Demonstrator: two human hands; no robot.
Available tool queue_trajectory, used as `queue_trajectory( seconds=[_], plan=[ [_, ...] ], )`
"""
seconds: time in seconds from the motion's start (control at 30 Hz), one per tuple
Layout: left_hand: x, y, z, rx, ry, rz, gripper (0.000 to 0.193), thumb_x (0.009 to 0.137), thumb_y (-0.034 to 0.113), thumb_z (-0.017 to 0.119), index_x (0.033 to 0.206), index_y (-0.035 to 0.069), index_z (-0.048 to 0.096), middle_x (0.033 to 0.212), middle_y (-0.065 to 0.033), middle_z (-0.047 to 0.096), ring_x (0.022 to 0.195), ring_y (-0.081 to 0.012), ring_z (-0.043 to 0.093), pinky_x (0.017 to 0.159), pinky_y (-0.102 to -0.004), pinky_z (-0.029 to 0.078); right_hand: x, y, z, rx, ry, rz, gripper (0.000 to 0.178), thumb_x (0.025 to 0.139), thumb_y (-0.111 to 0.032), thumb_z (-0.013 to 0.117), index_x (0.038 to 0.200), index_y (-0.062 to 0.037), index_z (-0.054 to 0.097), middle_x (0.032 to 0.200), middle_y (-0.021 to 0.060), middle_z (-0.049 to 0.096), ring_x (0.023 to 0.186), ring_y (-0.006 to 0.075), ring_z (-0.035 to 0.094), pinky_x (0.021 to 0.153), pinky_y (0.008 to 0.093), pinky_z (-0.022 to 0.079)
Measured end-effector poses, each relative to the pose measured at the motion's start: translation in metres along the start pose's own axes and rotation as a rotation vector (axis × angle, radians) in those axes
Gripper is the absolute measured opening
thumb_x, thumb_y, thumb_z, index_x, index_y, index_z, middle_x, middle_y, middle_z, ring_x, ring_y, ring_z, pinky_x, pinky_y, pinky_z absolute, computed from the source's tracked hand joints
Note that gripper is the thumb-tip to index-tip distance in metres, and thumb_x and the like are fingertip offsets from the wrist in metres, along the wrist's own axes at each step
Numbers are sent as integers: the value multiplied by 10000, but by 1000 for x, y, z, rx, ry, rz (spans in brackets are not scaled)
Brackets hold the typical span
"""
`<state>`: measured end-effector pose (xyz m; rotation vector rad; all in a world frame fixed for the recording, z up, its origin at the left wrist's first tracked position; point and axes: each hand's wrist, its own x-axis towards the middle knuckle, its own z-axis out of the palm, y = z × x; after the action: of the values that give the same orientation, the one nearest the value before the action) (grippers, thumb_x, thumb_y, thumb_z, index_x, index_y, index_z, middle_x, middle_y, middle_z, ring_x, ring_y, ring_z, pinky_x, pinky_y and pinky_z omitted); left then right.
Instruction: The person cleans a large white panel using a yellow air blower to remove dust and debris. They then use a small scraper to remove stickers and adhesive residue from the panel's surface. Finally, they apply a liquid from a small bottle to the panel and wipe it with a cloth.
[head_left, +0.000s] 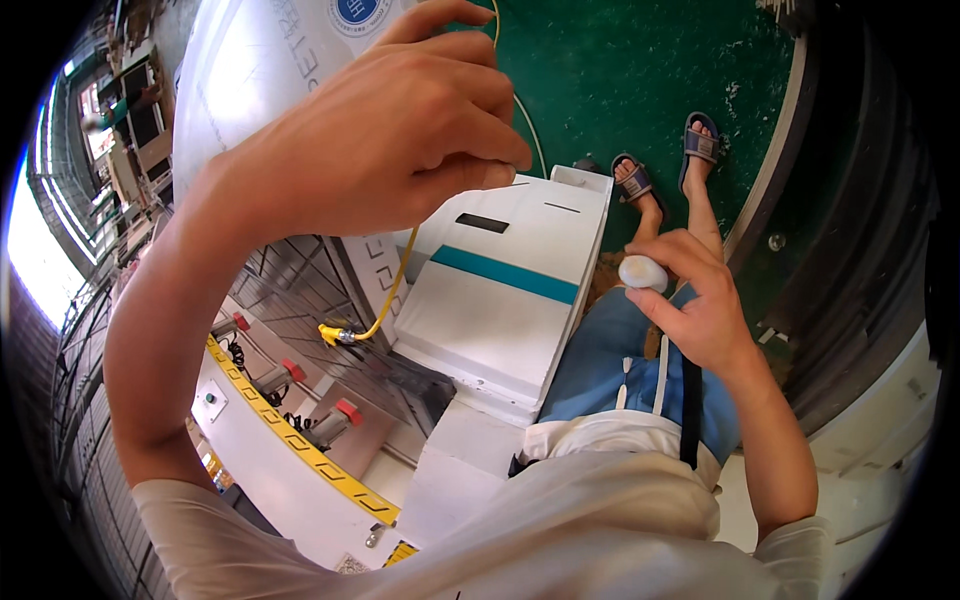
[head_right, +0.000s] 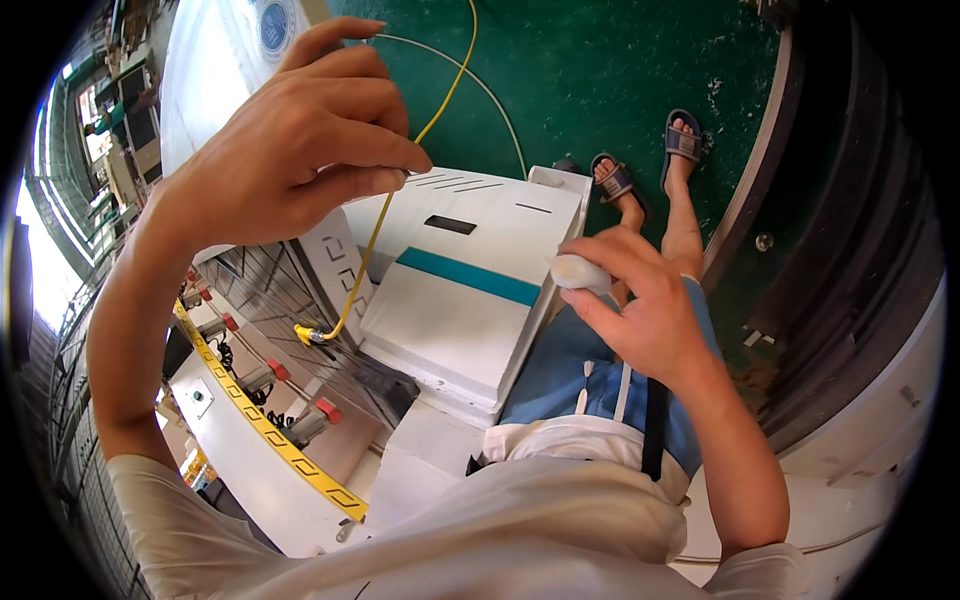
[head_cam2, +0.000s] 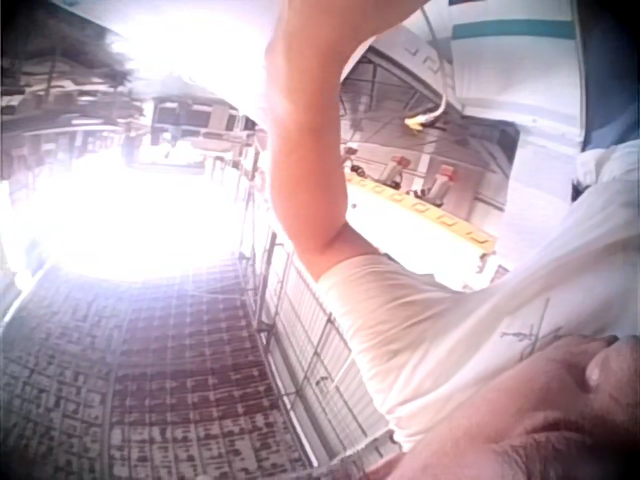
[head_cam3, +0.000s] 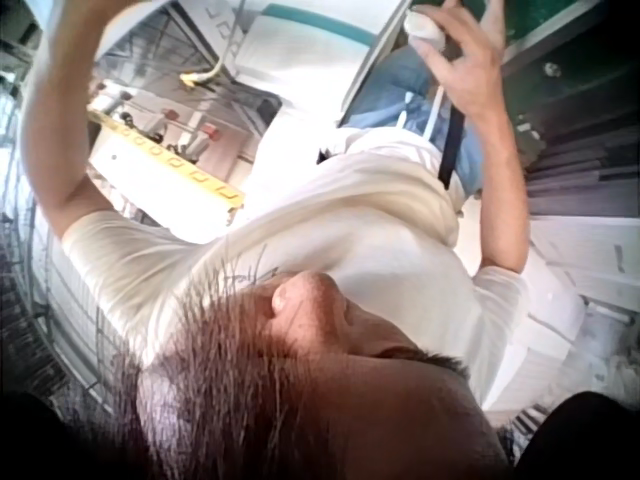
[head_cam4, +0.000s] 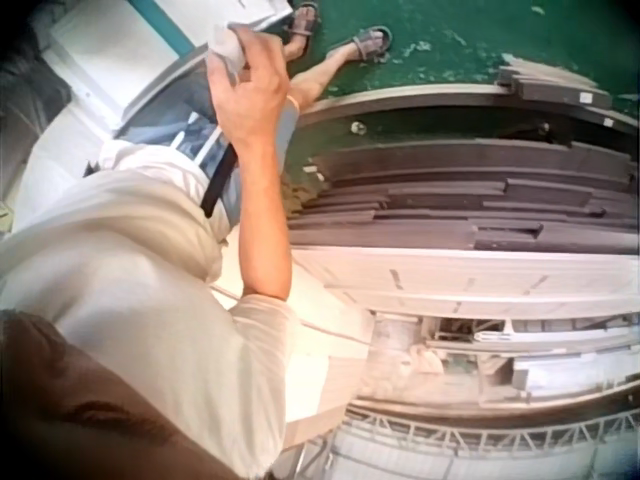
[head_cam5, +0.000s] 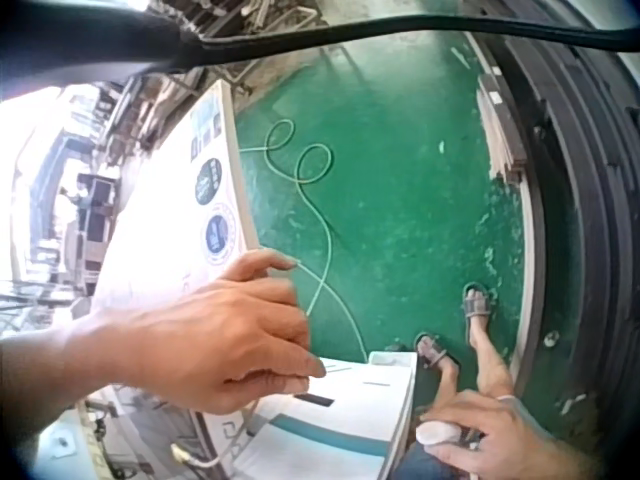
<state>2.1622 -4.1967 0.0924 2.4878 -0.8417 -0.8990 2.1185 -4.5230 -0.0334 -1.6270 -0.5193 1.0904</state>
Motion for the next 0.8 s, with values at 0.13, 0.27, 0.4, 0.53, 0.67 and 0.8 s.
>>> queue_trajectory(
  seconds=[0.13,0.27,0.4,0.53,0.67,0.8],
  plan=[
    [0,-1,-2,24,-31,10,201,944,186,690,1113,84,725,888,-58,658,1003,-248,613,1163,-513,292,15,-12,10,63,3,-60,372,828,-25,773,1192,-35,697,1068,101,657,995,223,653,817,318,569],
    [1,-6,-7,-61,-99,-27,206,1001,215,643,1130,58,681,919,-116,675,984,-259,626,1087,-473,341,16,-16,18,117,3,-32,373,823,-4,765,1188,-21,691,1069,114,653,982,253,658,841,324,575],
    [6,14,-9,-18,17,-97,244,861,127,719,1100,90,748,831,-47,635,937,-232,609,1183,-531,298,9,-16,18,65,-11,-22,378,820,1,766,1190,-18,691,1067,120,654,973,264,662,854,327,567],
    [1,8,20,46,166,-130,299,778,89,702,1075,83,731,777,-48,614,873,-234,602,1126,-508,360,6,-15,19,107,-10,25,380,817,-7,770,1188,-23,693,1062,126,654,970,273,662,867,332,555],
    [0,12,35,101,244,-112,362,749,58,684,1108,94,703,738,-40,583,821,-243,598,1049,-473,404,6,-13,21,95,-6,11,385,814,-6,774,1190,-21,693,1067,126,658,969,274,662,875,331,544],
    [4,12,39,64,326,-102,474,749,20,658,1213,118,663,695,-28,561,719,-241,585,954,-450,427,9,-14,21,96,-17,27,390,814,2,775,1194,-14,691,1075,124,661,975,271,661,881,330,536]
  ],
)
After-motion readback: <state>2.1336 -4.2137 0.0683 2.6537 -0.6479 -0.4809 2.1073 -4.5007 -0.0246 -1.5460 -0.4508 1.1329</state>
